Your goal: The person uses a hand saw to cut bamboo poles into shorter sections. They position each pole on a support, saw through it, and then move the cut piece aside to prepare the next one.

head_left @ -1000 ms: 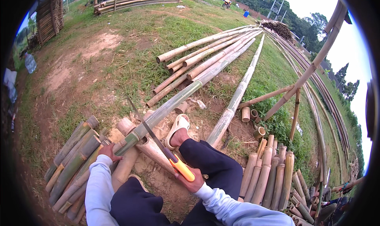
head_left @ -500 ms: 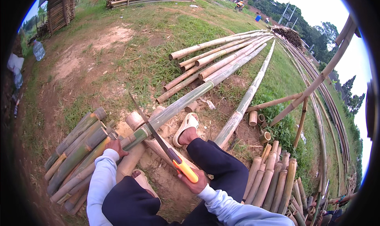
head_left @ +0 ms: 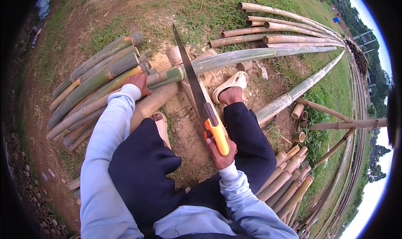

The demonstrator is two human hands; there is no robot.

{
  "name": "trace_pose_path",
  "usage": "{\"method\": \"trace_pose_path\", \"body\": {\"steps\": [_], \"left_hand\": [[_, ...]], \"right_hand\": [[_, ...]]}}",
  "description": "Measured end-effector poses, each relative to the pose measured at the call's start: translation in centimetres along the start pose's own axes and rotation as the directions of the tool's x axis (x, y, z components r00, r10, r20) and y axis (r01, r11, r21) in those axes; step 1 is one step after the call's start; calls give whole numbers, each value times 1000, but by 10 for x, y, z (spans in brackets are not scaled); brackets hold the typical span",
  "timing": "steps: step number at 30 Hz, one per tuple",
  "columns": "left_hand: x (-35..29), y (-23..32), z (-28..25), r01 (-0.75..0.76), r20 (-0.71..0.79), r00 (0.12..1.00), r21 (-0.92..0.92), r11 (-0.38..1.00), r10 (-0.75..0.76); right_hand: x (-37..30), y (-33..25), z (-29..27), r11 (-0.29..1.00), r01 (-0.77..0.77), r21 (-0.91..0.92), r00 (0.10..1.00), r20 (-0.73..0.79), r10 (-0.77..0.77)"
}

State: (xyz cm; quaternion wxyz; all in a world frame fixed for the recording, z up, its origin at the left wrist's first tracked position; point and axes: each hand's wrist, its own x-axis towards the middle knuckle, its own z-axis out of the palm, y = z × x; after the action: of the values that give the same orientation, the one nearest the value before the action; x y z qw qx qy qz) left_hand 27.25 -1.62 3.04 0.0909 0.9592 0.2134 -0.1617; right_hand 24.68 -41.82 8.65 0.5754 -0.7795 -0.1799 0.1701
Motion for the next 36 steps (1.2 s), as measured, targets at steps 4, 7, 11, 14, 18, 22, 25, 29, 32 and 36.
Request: {"method": "trace_pose_path", "body": {"steps": [4, 7, 11, 14, 18, 22, 25, 29, 32, 36], "left_hand": [[-4, -1, 1, 2, -11, 1000, -13, 1000, -2], [-4, 2, -1, -1, -12, 1000, -23, 1000, 1], [-3, 6, -2, -30, -21, 999, -39, 999, 29], [-4, -2, 2, -17, -21, 1000, -28, 999, 16], [-2, -3, 9, -33, -17, 999, -33, 999, 32], [2, 0, 4, -25, 20, 999, -22, 999, 25], [3, 1, 4, -39, 5, 999, -25, 999, 39], [1, -5, 6, -22, -2, 1000, -16, 1000, 22], [0, -7, 8, -17, 23, 1000, -16, 1000, 17], [-1, -2, 4, -13, 20, 1000, -34, 999, 14]], "right_hand": [[8, -2, 13, 997, -74, 14, 995, 67, 73], [14, 5, 24, 996, -78, 39, 993, 90, 74], [16, 19, 35, 1000, -11, -11, 994, 108, 13], [10, 21, 38, 990, 102, -97, 984, 154, -87], [9, 17, 44, 999, -29, -36, 987, 156, 34], [66, 19, 73, 999, -32, 24, 990, 137, 28], [81, 21, 81, 999, 8, 53, 992, 123, -15], [2, 15, 55, 999, -26, -22, 993, 112, 28], [-68, 0, 18, 980, -159, -120, 975, 135, 174], [-15, 19, 40, 996, -8, -85, 994, 111, 17]]}}
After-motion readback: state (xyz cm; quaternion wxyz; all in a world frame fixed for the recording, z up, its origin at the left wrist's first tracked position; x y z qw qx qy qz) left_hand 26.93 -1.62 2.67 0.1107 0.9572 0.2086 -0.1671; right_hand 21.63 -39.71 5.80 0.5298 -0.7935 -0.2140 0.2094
